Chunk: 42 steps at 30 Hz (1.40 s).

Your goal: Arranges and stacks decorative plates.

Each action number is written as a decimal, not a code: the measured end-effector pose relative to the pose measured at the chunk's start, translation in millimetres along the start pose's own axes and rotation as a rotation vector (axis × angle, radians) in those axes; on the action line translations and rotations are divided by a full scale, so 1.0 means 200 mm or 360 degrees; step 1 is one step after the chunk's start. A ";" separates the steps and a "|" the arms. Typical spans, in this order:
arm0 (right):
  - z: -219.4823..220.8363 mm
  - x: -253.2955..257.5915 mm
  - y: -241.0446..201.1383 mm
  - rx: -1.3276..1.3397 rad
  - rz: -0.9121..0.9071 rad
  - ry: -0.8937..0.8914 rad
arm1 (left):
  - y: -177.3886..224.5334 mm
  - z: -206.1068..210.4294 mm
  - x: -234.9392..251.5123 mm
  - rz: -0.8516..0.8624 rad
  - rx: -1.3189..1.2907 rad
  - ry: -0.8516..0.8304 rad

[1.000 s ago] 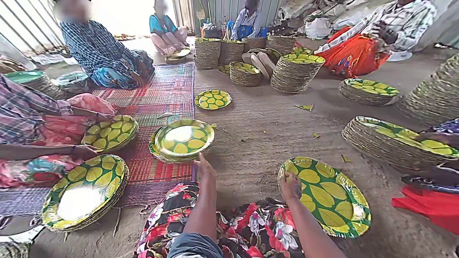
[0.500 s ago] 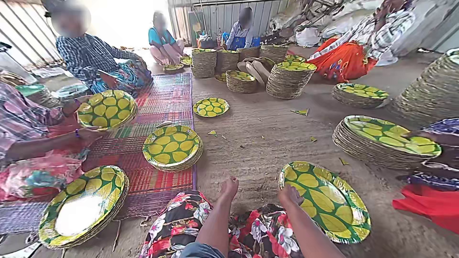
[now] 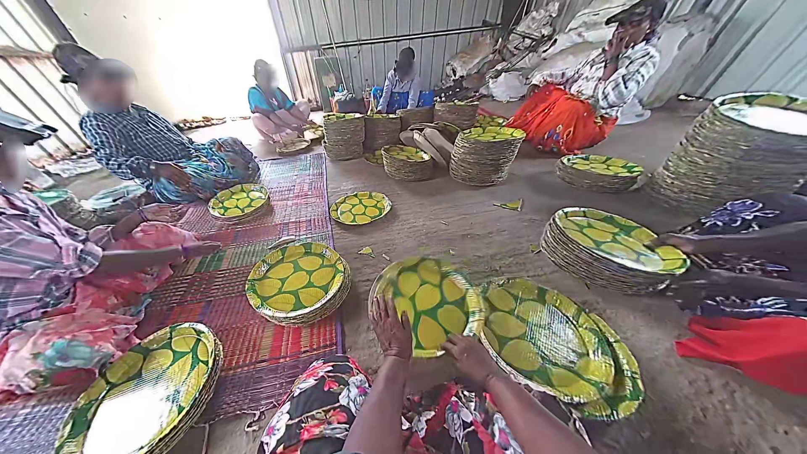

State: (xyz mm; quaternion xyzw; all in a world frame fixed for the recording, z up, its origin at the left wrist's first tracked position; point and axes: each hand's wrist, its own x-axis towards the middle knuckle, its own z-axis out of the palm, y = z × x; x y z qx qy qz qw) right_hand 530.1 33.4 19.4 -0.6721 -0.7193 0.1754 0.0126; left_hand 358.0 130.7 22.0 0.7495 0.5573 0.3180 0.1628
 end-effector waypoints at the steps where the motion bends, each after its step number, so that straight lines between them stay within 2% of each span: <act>1: -0.01 0.01 -0.01 -0.0021 -0.0007 -0.0191 | 0.00 -0.01 -0.01 -0.0057 0.0071 -0.0285; 3: 0.00 0.02 -0.01 -0.0008 0.0046 -0.0370 | -0.02 0.03 -0.05 -0.0166 0.0221 -0.0797; 5: 0.00 0.01 0.02 0.0070 0.0135 -0.0166 | -0.04 0.08 -0.09 -0.0240 0.0354 -0.1176; 7: -0.02 -0.02 0.04 0.0101 0.0345 0.0152 | -0.06 0.13 -0.15 -0.0254 0.0451 -0.1377; 10: -0.05 -0.04 0.07 0.0150 0.0866 0.0563 | -0.04 0.14 -0.16 -0.0259 0.0524 -0.1450; 11: -0.05 -0.04 0.10 0.0216 0.1045 0.0571 | -0.04 0.13 -0.15 -0.0272 0.0553 -0.1464; 13: -0.07 -0.04 0.13 0.0328 0.1369 0.0307 | -0.03 0.13 -0.14 -0.0311 0.0608 -0.1470; 15: -0.09 -0.03 0.14 0.0279 0.1515 -0.0065 | -0.02 0.12 -0.14 -0.0333 0.0664 -0.1468; 16: -0.09 -0.03 0.14 0.0260 0.1540 -0.0148 | -0.01 0.10 -0.14 -0.0335 0.0690 -0.1476; 17: -0.10 -0.03 0.14 0.0263 0.1555 -0.0140 | -0.01 0.09 -0.14 -0.0331 0.0702 -0.1475; 19: -0.10 -0.03 0.16 0.0339 0.1582 0.0052 | 0.00 0.08 -0.12 -0.0325 0.0697 -0.1454; 22: -0.10 -0.04 0.20 0.0352 0.1526 0.0616 | -0.02 0.07 -0.10 -0.0332 0.0638 -0.1418; 24: -0.12 -0.06 0.17 0.0248 0.1278 0.0882 | -0.03 0.07 -0.09 -0.0374 0.0455 -0.1272; 25: -0.12 -0.07 0.13 0.0242 0.1102 0.0879 | -0.03 0.07 -0.09 -0.0416 0.0320 -0.1130; 27: -0.10 -0.08 0.03 0.0195 0.0719 0.0717 | -0.02 0.07 -0.09 -0.0435 0.0031 -0.0673; 29: -0.06 -0.07 -0.05 0.0179 0.0345 0.0356 | 0.00 0.07 -0.07 -0.0348 -0.0141 -0.0180; 31: -0.01 -0.03 -0.06 0.0153 0.0046 0.0022 | -0.01 0.08 -0.06 -0.0232 -0.0129 -0.0002; 32: 0.02 -0.02 -0.06 0.0138 -0.0075 -0.0031 | -0.01 0.07 -0.06 -0.0176 -0.0048 -0.0093; 36: 0.08 0.01 -0.07 0.0022 -0.0506 -0.0056 | -0.01 0.09 -0.10 -0.0042 0.0343 -0.0797; 38: 0.10 0.02 -0.07 0.0035 -0.0580 -0.0044 | -0.02 0.13 -0.12 -0.0026 0.0459 -0.1058; 40: 0.06 0.00 -0.05 0.0168 -0.0286 0.0047 | -0.04 0.16 -0.15 -0.0053 0.0551 -0.1255; 42: 0.01 0.00 0.00 0.0278 0.0274 0.0282 | -0.06 0.19 -0.17 -0.0077 0.0621 -0.1325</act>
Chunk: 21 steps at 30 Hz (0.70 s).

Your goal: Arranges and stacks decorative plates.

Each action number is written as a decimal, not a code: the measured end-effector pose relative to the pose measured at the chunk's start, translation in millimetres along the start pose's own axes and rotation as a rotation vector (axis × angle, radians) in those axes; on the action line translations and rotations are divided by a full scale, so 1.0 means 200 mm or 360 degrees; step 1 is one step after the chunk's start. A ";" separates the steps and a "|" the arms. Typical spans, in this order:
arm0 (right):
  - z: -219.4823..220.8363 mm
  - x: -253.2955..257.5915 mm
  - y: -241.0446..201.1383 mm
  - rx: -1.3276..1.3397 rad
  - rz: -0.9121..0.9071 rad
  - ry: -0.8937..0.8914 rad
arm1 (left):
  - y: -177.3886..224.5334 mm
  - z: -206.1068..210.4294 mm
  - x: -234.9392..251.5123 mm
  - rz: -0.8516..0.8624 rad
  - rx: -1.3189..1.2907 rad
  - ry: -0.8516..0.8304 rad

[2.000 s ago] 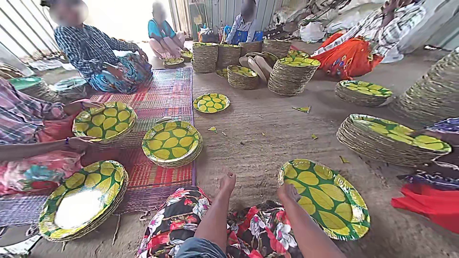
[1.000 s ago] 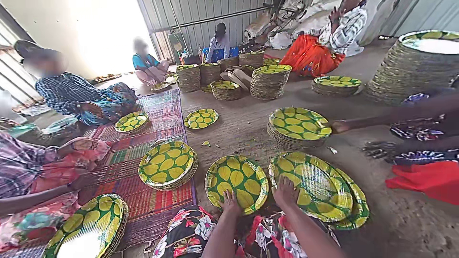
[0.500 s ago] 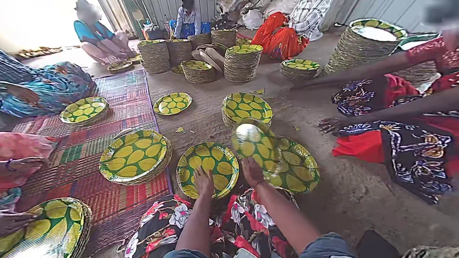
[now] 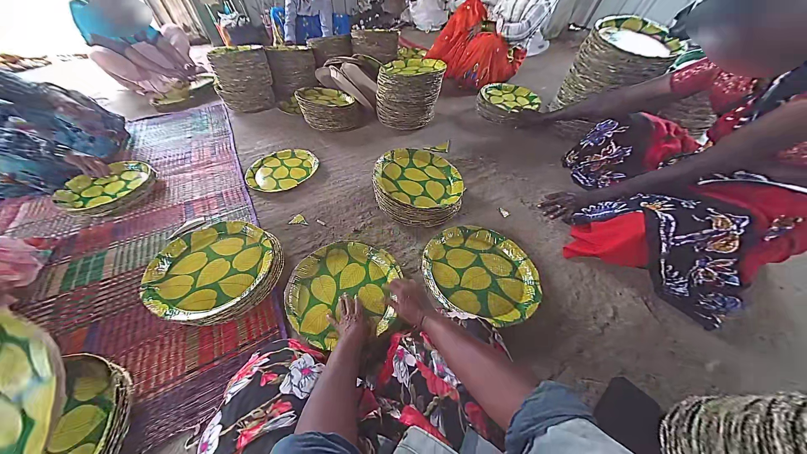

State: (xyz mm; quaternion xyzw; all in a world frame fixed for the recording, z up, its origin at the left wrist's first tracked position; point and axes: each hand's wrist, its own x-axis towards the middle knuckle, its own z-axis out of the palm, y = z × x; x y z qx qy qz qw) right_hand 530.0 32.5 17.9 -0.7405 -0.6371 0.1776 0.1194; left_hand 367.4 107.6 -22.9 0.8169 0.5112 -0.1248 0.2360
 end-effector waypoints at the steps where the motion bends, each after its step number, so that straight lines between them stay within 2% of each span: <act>1: -0.04 0.01 0.02 0.0015 0.0308 0.0100 | 0.00 0.01 0.00 -0.0015 0.0006 -0.0006; 3: -0.08 0.03 0.08 0.0018 0.0850 0.0144 | 0.00 0.00 0.00 -0.0032 -0.0004 -0.0023; 5: -0.09 0.05 0.15 -0.0026 0.1202 -0.0056 | 0.01 -0.01 0.01 -0.0043 0.0002 -0.0034; 7: -0.09 0.08 0.17 -0.0112 0.1371 -0.0286 | 0.01 -0.01 0.02 -0.0039 0.0014 -0.0025; 8: -0.09 0.08 0.17 -0.0113 0.1404 -0.0315 | 0.01 -0.01 0.02 -0.0035 0.0018 -0.0028; 10: -0.10 0.09 0.18 -0.0083 0.1431 -0.0237 | 0.01 -0.02 0.02 -0.0031 0.0021 -0.0043; 14: -0.15 0.05 0.20 0.0077 0.1411 0.0122 | 0.01 -0.02 0.03 -0.0008 0.0001 -0.0022; 17: -0.20 -0.01 0.19 0.0015 0.1392 0.0547 | 0.00 0.00 0.06 0.0004 -0.0040 -0.0013; 19: -0.23 -0.06 0.16 -0.0036 0.1170 0.0887 | 0.00 -0.02 0.05 -0.0002 -0.0233 0.0126; 21: -0.20 -0.09 0.12 -0.0087 0.0707 0.1132 | 0.00 -0.05 0.03 -0.0030 -0.0566 0.0568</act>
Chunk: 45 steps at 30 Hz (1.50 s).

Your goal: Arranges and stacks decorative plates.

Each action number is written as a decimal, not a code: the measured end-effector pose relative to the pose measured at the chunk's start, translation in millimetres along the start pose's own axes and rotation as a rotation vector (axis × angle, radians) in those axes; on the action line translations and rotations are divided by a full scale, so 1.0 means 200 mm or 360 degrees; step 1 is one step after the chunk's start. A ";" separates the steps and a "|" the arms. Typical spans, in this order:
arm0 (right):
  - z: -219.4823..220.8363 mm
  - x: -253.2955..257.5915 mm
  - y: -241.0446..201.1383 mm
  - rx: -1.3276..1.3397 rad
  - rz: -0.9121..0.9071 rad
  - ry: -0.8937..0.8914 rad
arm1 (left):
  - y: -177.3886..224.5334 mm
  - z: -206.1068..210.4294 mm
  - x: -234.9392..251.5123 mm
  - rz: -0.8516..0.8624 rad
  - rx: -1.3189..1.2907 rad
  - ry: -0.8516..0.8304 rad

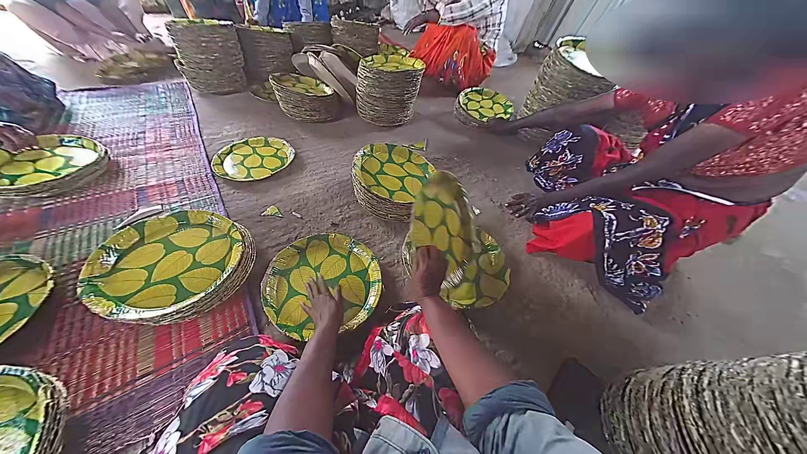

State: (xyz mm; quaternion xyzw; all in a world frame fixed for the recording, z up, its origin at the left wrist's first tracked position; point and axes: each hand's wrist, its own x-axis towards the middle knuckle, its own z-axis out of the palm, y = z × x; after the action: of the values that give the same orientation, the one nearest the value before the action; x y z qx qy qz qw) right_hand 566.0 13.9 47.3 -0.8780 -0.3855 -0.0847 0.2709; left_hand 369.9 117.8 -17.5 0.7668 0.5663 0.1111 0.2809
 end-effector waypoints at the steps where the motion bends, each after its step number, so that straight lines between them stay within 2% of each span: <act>1: 0.03 -0.03 -0.02 0.0067 -0.0273 0.0027 | 0.02 -0.03 0.00 0.0005 -0.0152 0.0304; 3: 0.10 -0.10 -0.05 0.0101 -0.0798 -0.0199 | 0.02 -0.10 0.02 0.0045 -0.0344 0.0848; 5: 0.14 -0.13 -0.10 0.0032 -0.1078 -0.0870 | 0.01 -0.15 0.05 0.0001 -0.0430 0.1152; 7: 0.19 -0.15 -0.13 -0.0160 -0.1199 -0.1445 | -0.02 -0.20 0.04 -0.0080 -0.0389 0.1082; 8: 0.22 -0.15 -0.15 -0.0247 -0.1194 -0.1640 | -0.02 -0.22 0.02 -0.0106 -0.0337 0.0896; 9: 0.23 -0.14 -0.15 -0.0252 -0.1153 -0.1702 | -0.02 -0.22 0.01 -0.0137 -0.0267 0.0639; 11: 0.22 -0.11 -0.12 -0.0180 -0.0931 -0.1536 | -0.02 -0.19 -0.01 -0.0188 -0.0026 0.0006; 13: 0.18 -0.06 -0.08 -0.0144 -0.0525 -0.1180 | -0.02 -0.10 -0.02 -0.0157 0.0243 -0.0512; 14: 0.15 -0.04 -0.07 -0.0185 -0.0276 -0.1054 | -0.02 -0.07 -0.04 -0.0138 0.0366 -0.0630; 16: 0.12 0.00 -0.03 -0.0304 0.0204 -0.1049 | -0.02 -0.03 -0.04 -0.0131 0.0470 -0.0656; 17: 0.12 0.02 0.00 -0.0403 0.0366 -0.1133 | -0.01 -0.03 -0.03 -0.0131 0.0469 -0.0647; 19: 0.16 0.02 0.04 -0.0575 0.0515 -0.1295 | -0.02 -0.06 -0.02 -0.0160 0.0382 -0.0560; 21: 0.17 0.03 0.03 -0.0605 0.0572 -0.1304 | -0.04 -0.09 -0.01 -0.0318 0.0176 -0.0270; 23: 0.19 0.04 0.03 -0.0466 0.0628 -0.1037 | -0.06 -0.11 0.00 -0.0587 -0.0113 0.0208; 25: 0.17 0.05 0.03 -0.0267 0.0628 -0.0631 | -0.08 -0.14 0.01 -0.0902 -0.0483 0.0666; 26: 0.13 0.04 0.01 -0.0175 0.0592 -0.0468 | -0.09 -0.17 0.01 -0.1073 -0.0690 0.0783; 27: 0.09 0.02 -0.01 -0.0078 0.0535 -0.0369 | -0.10 -0.21 -0.01 -0.1202 -0.0934 0.0790; 28: 0.06 -0.01 -0.02 0.0031 0.0441 -0.0286 | -0.10 -0.25 -0.05 -0.1256 -0.1134 0.0687; 31: 0.02 -0.09 -0.06 0.0214 0.0025 -0.0269 | -0.13 -0.17 -0.01 -0.1283 -0.1405 0.0745; 33: 0.05 -0.17 -0.12 0.0253 -0.0409 -0.0332 | -0.08 -0.17 -0.01 -0.1233 -0.1564 0.0650; 35: 0.09 -0.25 -0.17 0.0286 -0.0774 -0.0596 | -0.01 -0.22 -0.09 -0.1203 -0.1824 0.0467; 37: 0.13 -0.28 -0.21 0.0033 -0.0963 -0.1130 | -0.05 -0.17 -0.08 -0.1101 -0.2132 0.0378; 38: 0.15 -0.28 -0.23 -0.0163 -0.1029 -0.1335 | -0.10 -0.10 -0.03 -0.1037 -0.2174 0.0369; 40: 0.16 -0.29 -0.26 -0.0274 -0.1153 -0.1433 | -0.13 -0.08 -0.02 -0.0917 -0.2108 0.0293; 43: 0.14 -0.31 -0.25 -0.0085 -0.1438 -0.1183 | -0.06 -0.14 -0.07 -0.0961 -0.1995 0.0043; 45: 0.14 -0.30 -0.21 0.0058 -0.1518 -0.1035 | -0.04 -0.15 -0.06 -0.1040 -0.1944 0.0044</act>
State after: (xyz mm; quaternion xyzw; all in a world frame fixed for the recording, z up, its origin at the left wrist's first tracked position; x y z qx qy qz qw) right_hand 491.3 14.4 19.7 -0.5832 -0.8035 0.0835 0.0855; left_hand 345.2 116.5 4.5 0.2600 0.6078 0.3295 0.6741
